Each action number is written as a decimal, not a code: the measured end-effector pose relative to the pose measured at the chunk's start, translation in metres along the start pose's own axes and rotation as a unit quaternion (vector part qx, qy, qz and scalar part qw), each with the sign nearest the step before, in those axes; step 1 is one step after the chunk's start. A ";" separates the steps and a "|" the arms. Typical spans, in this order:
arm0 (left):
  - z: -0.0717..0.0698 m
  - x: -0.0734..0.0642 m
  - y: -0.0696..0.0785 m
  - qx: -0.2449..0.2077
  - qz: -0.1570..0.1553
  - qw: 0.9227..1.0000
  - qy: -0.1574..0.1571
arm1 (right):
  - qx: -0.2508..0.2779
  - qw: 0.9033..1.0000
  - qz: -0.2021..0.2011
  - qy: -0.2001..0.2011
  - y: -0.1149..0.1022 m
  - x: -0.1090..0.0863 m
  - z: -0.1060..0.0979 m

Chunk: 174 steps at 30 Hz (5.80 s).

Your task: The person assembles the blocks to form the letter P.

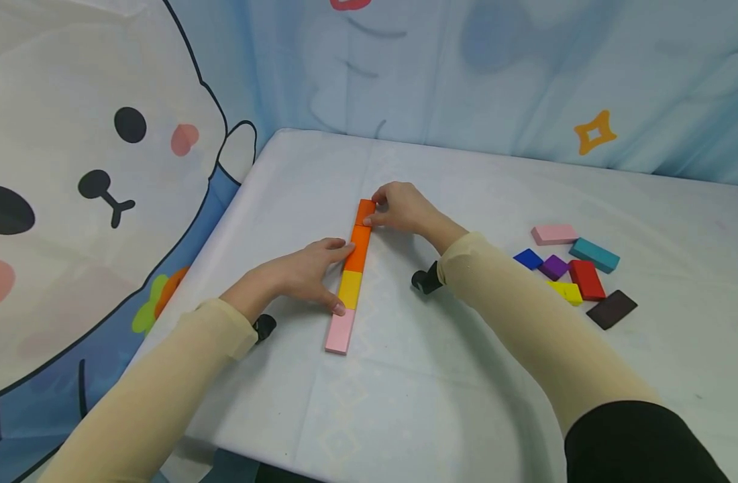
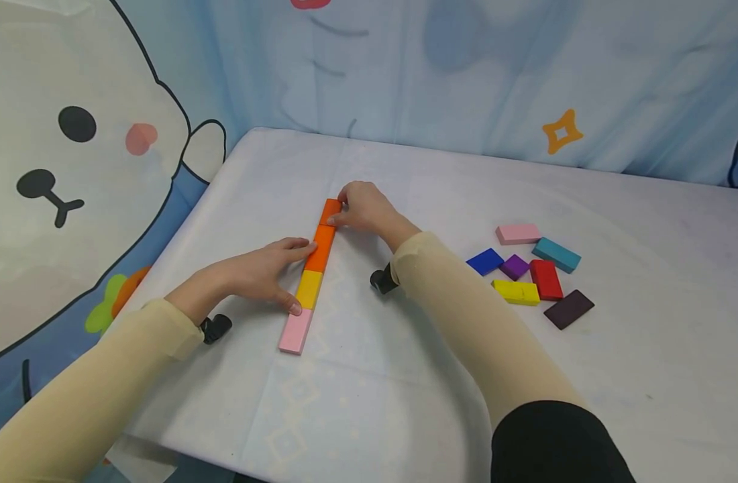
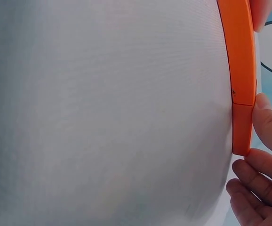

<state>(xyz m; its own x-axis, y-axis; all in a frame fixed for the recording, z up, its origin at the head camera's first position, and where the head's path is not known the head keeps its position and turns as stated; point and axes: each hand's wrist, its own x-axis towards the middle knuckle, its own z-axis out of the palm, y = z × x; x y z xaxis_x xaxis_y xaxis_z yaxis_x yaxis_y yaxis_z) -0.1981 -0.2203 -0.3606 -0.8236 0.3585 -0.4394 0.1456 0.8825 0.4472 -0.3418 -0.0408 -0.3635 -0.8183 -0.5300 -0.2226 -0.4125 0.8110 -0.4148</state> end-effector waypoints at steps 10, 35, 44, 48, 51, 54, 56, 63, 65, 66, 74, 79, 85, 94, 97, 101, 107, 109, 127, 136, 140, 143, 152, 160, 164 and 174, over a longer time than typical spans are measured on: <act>0.000 0.000 0.000 -0.001 -0.002 1.000 0.000 | 0.003 1.000 0.005 -0.004 -0.001 -0.001 0.000; 0.001 -0.001 0.000 -0.016 0.001 1.000 0.004 | -0.003 1.000 0.021 -0.013 -0.004 -0.001 0.000; 0.000 -0.001 0.000 -0.022 0.014 1.000 0.008 | 0.004 1.000 0.024 -0.012 -0.004 -0.004 0.001; -0.002 -0.001 -0.001 -0.019 0.017 0.999 0.019 | 0.009 1.000 0.020 -0.012 -0.004 -0.005 0.000; -0.004 0.001 -0.001 -0.018 0.013 0.999 0.030 | 0.009 1.000 0.017 -0.011 -0.004 -0.006 0.001; -0.008 0.007 -0.002 -0.015 0.008 0.999 0.039 | 0.010 1.000 0.017 -0.010 -0.002 -0.005 0.000; -0.013 0.013 -0.002 -0.012 0.003 0.999 0.041 | 0.011 1.000 0.017 -0.010 -0.002 -0.005 0.000; -0.027 0.033 -0.002 -0.015 -0.019 0.999 0.039 | 0.023 0.999 0.023 -0.012 -0.002 -0.005 0.001; -0.029 0.038 -0.001 -0.017 -0.024 0.999 0.034 | 0.025 0.999 0.026 -0.013 -0.002 -0.006 0.001; -0.030 0.040 -0.001 -0.017 -0.027 0.999 0.031 | 0.025 0.999 0.026 -0.015 -0.002 -0.006 0.000; -0.031 0.047 0.000 -0.012 -0.041 0.999 0.016 | 0.013 1.000 0.016 -0.007 -0.003 -0.008 0.001; -0.031 0.047 0.002 -0.011 -0.047 0.999 0.013 | 0.012 1.000 0.016 -0.009 -0.002 -0.009 0.001; -0.031 0.046 0.003 -0.010 -0.050 0.999 0.010 | 0.013 1.000 0.014 -0.007 -0.002 -0.010 0.002; -0.035 0.047 0.010 0.003 -0.054 0.999 0.002 | 0.018 1.000 0.010 0.001 0.003 -0.013 -0.001; -0.035 0.047 0.012 0.008 -0.053 0.999 -0.001 | 0.024 1.000 0.009 0.001 0.005 -0.014 0.000; -0.035 0.048 0.013 0.008 -0.061 0.998 -0.003 | 0.032 0.999 0.001 -0.008 0.007 -0.015 0.001; -0.032 0.047 0.012 0.011 -0.073 0.997 -0.004 | 0.015 0.999 -0.003 -0.030 0.011 -0.024 -0.001; -0.031 0.047 0.012 0.018 -0.073 0.997 -0.003 | 0.006 0.999 -0.001 -0.035 0.015 -0.030 -0.003; -0.026 0.042 0.017 0.028 -0.055 0.998 -0.006 | -0.028 0.999 0.036 0.014 0.117 -0.104 -0.051; -0.026 0.042 0.016 0.025 -0.049 0.998 -0.004 | -0.035 0.990 0.128 0.040 0.159 -0.146 -0.068; -0.026 0.041 0.017 0.027 -0.048 0.998 -0.005 | -0.041 0.984 0.166 0.057 0.175 -0.161 -0.071; -0.027 0.040 0.018 0.028 -0.048 0.998 -0.005 | -0.042 0.979 0.187 0.064 0.184 -0.170 -0.071; -0.026 0.038 0.018 0.024 -0.046 0.999 -0.006 | -0.050 0.967 0.238 0.074 0.193 -0.178 -0.064; -0.025 0.038 0.019 0.019 -0.046 0.999 -0.005 | -0.056 0.969 0.226 0.077 0.192 -0.170 -0.064; -0.025 0.038 0.019 0.020 -0.043 0.999 -0.005 | -0.032 0.976 0.207 0.063 0.193 -0.168 -0.063; -0.026 0.039 0.018 0.020 -0.046 0.999 -0.007 | -0.031 0.968 0.237 0.077 0.189 -0.173 -0.066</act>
<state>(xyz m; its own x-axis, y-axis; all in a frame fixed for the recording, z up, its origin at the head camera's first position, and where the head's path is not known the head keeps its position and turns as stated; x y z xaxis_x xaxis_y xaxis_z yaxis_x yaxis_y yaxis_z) -0.2415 -0.1984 -0.3491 -0.8268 0.2801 -0.4877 0.0928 0.9232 0.3730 -0.3046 0.2209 -0.3451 -0.9697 -0.0551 -0.2379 0.0045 0.9700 -0.2429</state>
